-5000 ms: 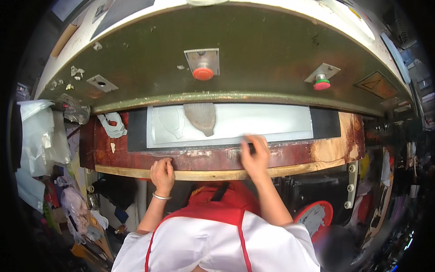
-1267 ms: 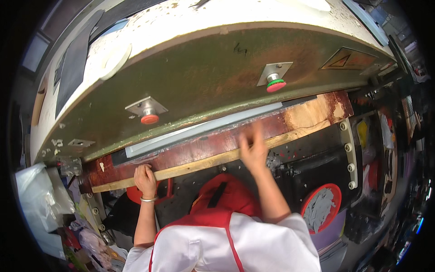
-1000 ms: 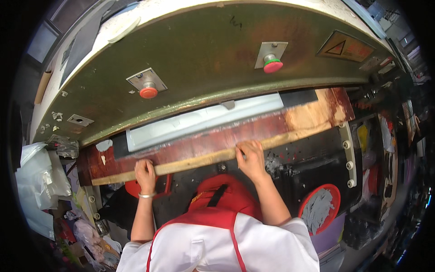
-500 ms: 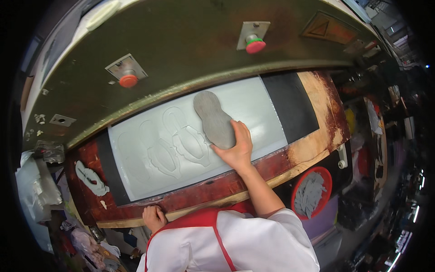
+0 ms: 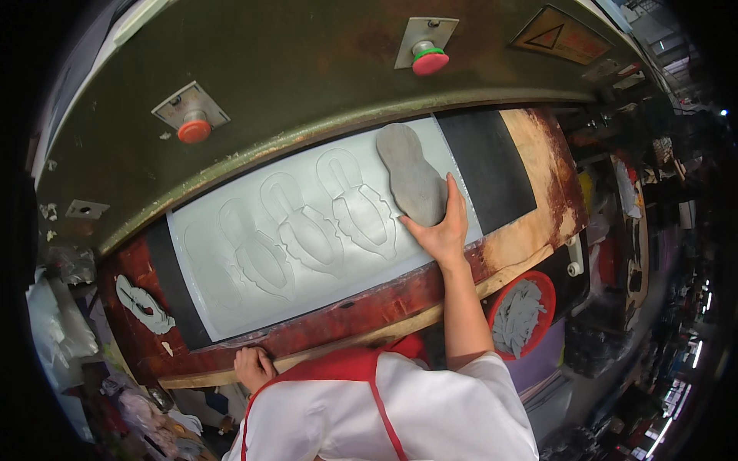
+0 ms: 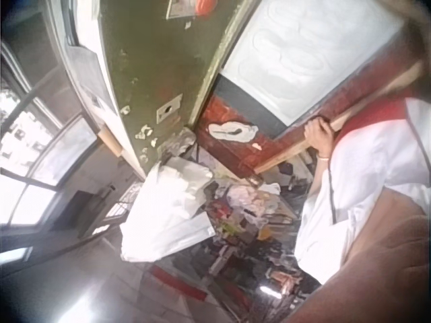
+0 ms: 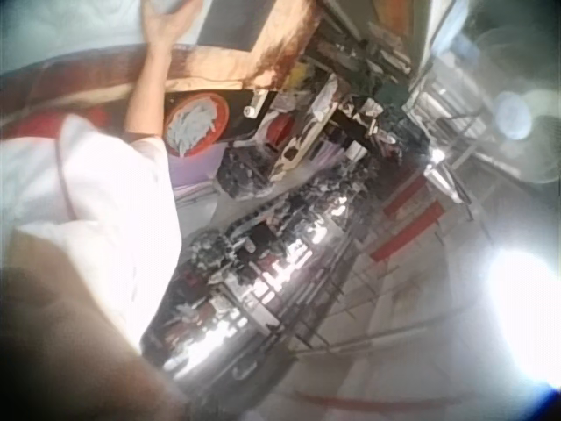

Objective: The person places a sheet of gray fabric onto a hydraulic cutting press, aligns a shoe-shaped template, and activates the press to cut multiple pieces. The person then removes the cut pieces and places them into a red basket, repeating the cycle with a new sheet.

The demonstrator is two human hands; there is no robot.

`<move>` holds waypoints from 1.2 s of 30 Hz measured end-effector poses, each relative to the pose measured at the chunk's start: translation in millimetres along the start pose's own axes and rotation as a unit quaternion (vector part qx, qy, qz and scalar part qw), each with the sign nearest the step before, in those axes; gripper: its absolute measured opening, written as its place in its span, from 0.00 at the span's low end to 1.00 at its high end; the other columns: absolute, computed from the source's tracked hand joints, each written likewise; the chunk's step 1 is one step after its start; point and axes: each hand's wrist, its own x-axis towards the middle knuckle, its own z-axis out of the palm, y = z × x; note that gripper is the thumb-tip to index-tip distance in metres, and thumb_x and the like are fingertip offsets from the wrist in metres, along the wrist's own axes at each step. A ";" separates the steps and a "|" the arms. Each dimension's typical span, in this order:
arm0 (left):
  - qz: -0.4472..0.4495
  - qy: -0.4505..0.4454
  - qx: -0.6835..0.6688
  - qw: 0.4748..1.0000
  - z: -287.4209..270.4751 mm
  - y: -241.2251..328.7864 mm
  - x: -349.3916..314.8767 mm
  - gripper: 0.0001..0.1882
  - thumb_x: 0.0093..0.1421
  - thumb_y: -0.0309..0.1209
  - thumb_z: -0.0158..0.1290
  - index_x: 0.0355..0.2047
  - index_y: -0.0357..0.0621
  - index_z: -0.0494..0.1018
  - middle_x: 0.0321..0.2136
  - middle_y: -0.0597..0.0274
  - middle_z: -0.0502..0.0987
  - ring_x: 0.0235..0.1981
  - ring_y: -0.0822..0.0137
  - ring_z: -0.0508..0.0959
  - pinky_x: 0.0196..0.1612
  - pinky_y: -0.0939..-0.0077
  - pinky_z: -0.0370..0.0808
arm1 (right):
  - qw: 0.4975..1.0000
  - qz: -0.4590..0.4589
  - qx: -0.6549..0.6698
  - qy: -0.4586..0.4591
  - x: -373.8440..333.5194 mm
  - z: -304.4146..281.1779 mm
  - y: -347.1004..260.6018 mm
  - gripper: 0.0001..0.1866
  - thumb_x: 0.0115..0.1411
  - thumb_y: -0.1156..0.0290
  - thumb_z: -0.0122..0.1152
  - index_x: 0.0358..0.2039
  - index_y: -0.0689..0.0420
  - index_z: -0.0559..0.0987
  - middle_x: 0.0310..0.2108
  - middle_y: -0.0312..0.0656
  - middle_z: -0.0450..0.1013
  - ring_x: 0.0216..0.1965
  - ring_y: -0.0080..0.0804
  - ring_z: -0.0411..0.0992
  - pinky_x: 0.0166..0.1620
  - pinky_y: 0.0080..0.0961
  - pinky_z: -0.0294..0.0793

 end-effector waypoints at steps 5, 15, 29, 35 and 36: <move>0.040 0.037 0.003 0.999 -5.0 -2.6 52.5 0.03 0.52 0.27 0.48 0.22 0.46 0.69 0.22 0.57 0.67 0.27 0.54 0.68 0.30 0.63 0.63 | 0.916 0.230 0.324 0.064 65.5 12.6 -2.8 0.31 0.63 0.65 0.52 0.63 0.59 0.55 0.51 0.52 0.68 0.52 0.38 0.67 0.53 0.31 0.66; 0.065 0.103 0.009 0.993 -1.7 -9.6 183.6 0.05 0.53 0.28 0.46 0.22 0.44 0.69 0.22 0.56 0.69 0.27 0.54 0.69 0.30 0.62 0.64 | 0.972 -0.100 0.031 0.210 198.6 59.8 -81.2 0.50 0.60 0.46 0.49 0.64 0.69 0.35 0.64 0.70 0.29 0.66 0.65 0.32 0.64 0.53 0.34; 0.057 0.154 0.020 0.986 -5.5 -5.9 213.6 0.03 0.54 0.25 0.49 0.24 0.43 0.71 0.25 0.57 0.68 0.31 0.54 0.68 0.35 0.62 0.64 | 0.988 -0.112 0.061 -0.086 38.9 64.4 -60.1 0.11 0.50 0.72 0.64 0.35 0.58 0.80 0.30 0.42 0.76 0.32 0.40 0.71 0.43 0.29 0.69; 0.057 0.135 -0.056 0.988 1.1 -3.2 178.9 0.03 0.54 0.24 0.51 0.25 0.42 0.73 0.25 0.54 0.67 0.31 0.53 0.67 0.35 0.61 0.65 | 0.981 -0.119 0.072 -0.134 1.4 52.1 -36.4 0.10 0.51 0.74 0.62 0.35 0.62 0.77 0.35 0.45 0.74 0.43 0.43 0.71 0.55 0.39 0.62; 0.065 0.139 -0.058 0.986 0.5 -2.0 170.4 0.02 0.53 0.24 0.51 0.25 0.41 0.74 0.25 0.54 0.67 0.31 0.53 0.67 0.35 0.61 0.65 | 0.982 -0.126 0.046 -0.130 -6.0 45.9 -38.7 0.11 0.51 0.73 0.64 0.36 0.61 0.77 0.35 0.45 0.74 0.44 0.43 0.70 0.56 0.39 0.62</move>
